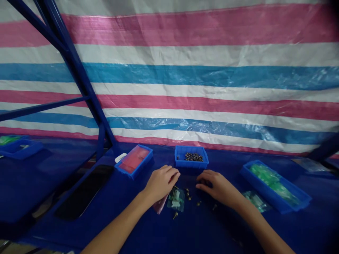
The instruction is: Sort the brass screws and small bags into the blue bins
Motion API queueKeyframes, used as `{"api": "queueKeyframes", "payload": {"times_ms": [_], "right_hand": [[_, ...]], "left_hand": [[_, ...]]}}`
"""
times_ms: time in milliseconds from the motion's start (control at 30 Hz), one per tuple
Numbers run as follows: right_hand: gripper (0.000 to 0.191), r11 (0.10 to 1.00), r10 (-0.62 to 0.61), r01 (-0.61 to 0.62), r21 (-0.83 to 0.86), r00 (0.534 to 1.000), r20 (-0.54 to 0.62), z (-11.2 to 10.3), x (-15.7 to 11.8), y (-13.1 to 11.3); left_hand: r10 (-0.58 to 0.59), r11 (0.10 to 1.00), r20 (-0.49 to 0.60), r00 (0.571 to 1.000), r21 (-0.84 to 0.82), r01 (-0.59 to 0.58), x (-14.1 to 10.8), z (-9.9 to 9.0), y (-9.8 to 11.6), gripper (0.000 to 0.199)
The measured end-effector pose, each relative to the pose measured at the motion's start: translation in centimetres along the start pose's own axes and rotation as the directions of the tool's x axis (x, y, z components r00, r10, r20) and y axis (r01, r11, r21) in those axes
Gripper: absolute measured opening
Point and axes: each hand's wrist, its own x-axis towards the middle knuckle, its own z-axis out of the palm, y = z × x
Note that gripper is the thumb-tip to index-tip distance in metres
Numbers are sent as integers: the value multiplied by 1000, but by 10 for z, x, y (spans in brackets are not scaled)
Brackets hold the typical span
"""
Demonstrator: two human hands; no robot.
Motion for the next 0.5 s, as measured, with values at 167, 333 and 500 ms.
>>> {"api": "queueKeyframes", "payload": {"times_ms": [167, 333, 500], "right_hand": [[17, 991, -98, 93, 93, 994, 49, 14, 0, -19], [18, 994, -75, 68, 82, 993, 90, 19, -1, -26], [11, 996, -74, 68, 61, 993, 96, 17, 0, -25]], "left_hand": [[-5, 1000, 18, 1000, -31, 5, -1, 2, 1, 26], [6, 997, 1, 1000, -80, -6, -2, 3, 3, 26], [5, 998, 42, 999, -70, -2, -2, 2, 4, 27]]}}
